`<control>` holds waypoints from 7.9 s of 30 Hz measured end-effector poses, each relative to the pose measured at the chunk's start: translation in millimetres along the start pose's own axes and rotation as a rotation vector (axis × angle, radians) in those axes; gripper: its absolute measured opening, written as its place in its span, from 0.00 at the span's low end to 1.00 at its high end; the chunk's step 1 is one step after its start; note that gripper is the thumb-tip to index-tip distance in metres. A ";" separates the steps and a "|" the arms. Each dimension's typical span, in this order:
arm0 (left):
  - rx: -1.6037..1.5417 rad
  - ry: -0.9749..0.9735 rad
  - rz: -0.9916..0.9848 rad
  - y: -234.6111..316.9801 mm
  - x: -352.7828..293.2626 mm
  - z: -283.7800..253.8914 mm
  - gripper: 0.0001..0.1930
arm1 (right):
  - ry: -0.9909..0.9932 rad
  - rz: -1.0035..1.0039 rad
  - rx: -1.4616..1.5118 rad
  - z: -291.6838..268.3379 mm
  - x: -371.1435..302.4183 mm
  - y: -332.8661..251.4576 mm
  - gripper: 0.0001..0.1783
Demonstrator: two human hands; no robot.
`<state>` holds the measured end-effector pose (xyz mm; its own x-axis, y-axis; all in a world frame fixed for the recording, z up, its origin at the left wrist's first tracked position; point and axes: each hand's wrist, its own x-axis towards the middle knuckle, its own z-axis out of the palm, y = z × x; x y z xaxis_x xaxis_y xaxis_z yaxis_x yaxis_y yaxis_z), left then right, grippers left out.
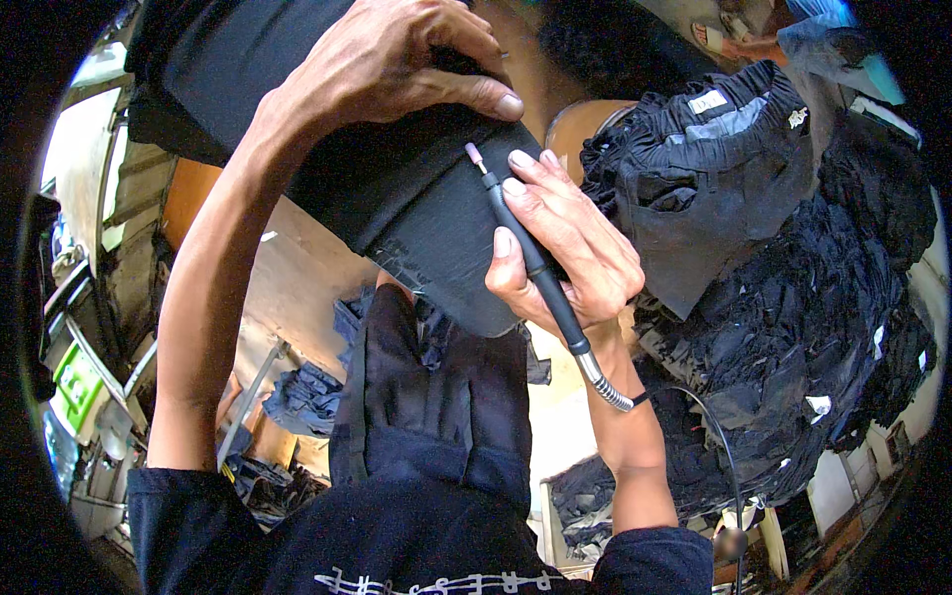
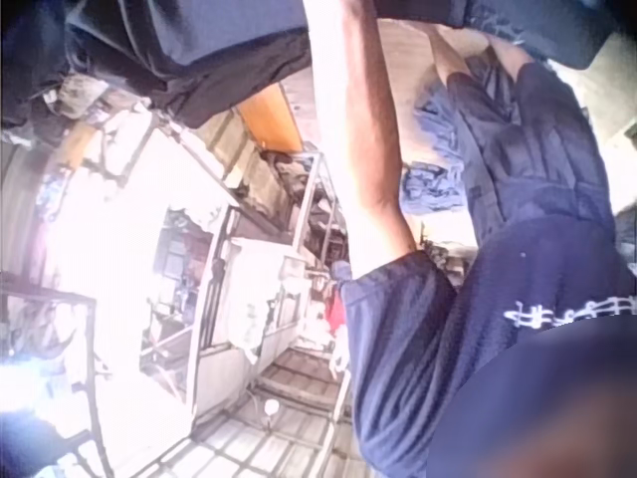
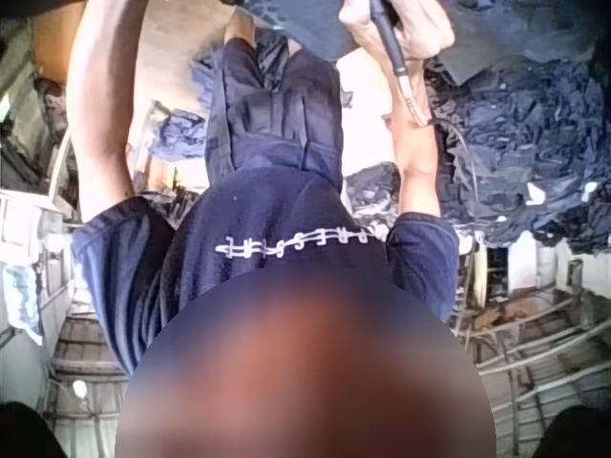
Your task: The person uses a small rotary tool to trim loose threads from the seams and edges of black pants. They repeatedly pick up pants, position them on a wooden board, and run the tool along seams and hems before placing the pants aside.
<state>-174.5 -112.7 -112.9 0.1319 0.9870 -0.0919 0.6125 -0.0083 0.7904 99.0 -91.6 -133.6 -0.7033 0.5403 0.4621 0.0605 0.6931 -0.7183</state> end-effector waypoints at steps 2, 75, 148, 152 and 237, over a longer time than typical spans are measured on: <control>0.032 0.020 0.014 -1.1 -0.5 0.6 0.19 | -0.018 -0.005 -0.004 -0.4 -0.4 -0.9 0.21; 0.033 0.058 -0.005 8.4 -3.4 -4.6 0.21 | -0.063 -0.006 -0.011 -0.2 -3.4 -0.3 0.19; 0.061 0.070 -0.001 0.6 -7.6 -5.8 0.23 | -0.308 -0.063 0.181 20.1 -6.0 -40.0 0.17; 0.077 0.087 -0.012 2.5 -7.9 -5.0 0.24 | -0.315 -0.060 0.188 19.4 -5.9 -40.2 0.16; 0.099 0.090 -0.001 1.7 -6.4 -1.0 0.23 | -0.124 -0.034 0.091 21.3 -14.7 -34.0 0.17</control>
<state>-175.1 -118.8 -110.4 0.0633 0.9974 -0.0347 0.6868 -0.0183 0.7266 92.2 -133.3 -127.0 -0.7862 0.4501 0.4234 -0.0254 0.6611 -0.7498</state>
